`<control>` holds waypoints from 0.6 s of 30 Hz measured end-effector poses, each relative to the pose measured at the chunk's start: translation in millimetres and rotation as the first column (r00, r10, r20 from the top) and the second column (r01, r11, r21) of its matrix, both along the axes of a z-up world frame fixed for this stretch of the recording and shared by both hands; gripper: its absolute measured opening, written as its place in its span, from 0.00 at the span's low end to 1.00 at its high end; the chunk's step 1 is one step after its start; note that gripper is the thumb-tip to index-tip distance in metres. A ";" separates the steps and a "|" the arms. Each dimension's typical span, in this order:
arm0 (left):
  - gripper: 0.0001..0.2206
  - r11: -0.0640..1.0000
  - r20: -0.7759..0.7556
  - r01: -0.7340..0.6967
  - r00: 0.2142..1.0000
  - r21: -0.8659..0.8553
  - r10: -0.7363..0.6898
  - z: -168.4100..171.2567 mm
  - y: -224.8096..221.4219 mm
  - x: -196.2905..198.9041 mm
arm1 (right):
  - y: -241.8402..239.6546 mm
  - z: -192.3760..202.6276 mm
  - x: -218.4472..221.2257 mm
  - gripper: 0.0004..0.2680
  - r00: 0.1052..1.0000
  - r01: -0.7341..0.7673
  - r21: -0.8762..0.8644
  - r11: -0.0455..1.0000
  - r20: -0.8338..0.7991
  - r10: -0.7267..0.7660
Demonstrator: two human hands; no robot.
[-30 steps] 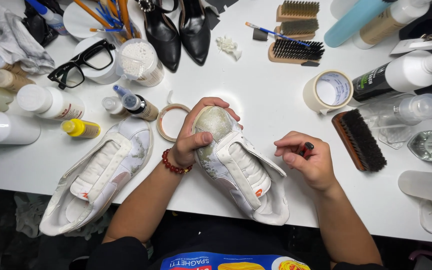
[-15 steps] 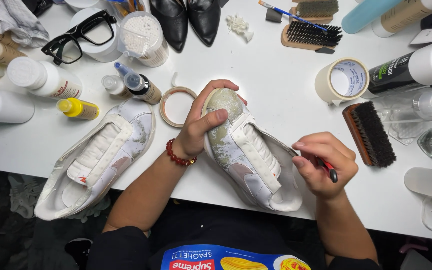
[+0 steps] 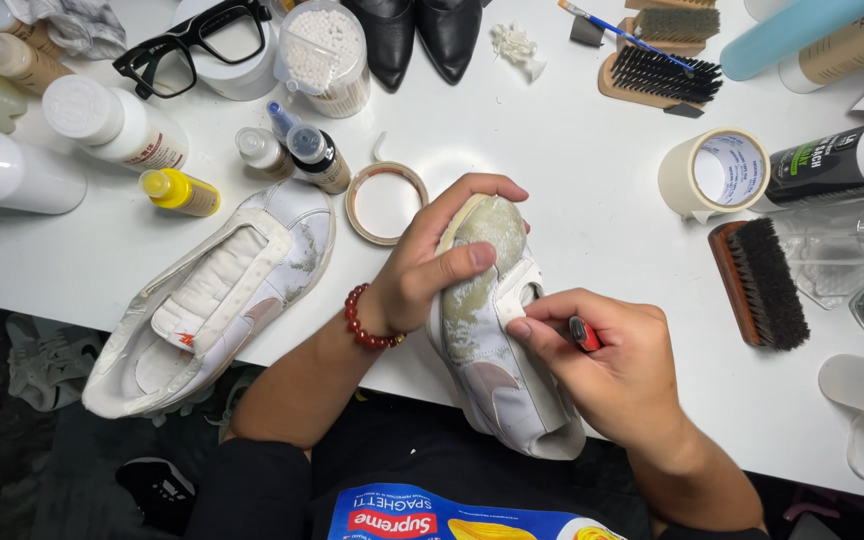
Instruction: The person works at a table with cleaning supplies and a pair of white sneakers. They pick up a roll of masking tape, press tape around the edge of one sneaker's upper, and use a red utility knife to trim and press the tape along the shoe.
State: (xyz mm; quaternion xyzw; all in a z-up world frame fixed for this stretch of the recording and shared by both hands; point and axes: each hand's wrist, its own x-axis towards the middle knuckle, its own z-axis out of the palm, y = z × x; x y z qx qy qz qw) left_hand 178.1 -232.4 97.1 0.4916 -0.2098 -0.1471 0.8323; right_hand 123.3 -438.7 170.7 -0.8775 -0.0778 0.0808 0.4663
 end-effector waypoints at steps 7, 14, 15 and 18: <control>0.30 0.997 0.084 -0.048 0.996 0.054 0.044 14.6 4.2 -15.0 | 4.6 -1.1 -12.3 0.04 1.000 0.024 0.032 0.999 0.020 -0.024; 0.28 0.997 0.068 -0.072 0.995 0.024 0.071 8.4 4.6 -14.8 | 12.8 2.4 -25.2 0.04 0.985 0.145 0.086 0.986 0.081 -0.152; 0.28 0.996 0.071 -0.080 0.994 0.028 0.077 8.6 4.3 -15.8 | 14.7 4.1 -29.0 0.05 0.973 0.131 0.054 0.990 0.186 -0.139; 0.28 0.989 0.096 -0.141 0.986 0.052 0.136 9.3 3.1 -18.9 | 21.0 7.8 -32.0 0.05 0.940 0.107 -0.039 0.994 0.330 -0.088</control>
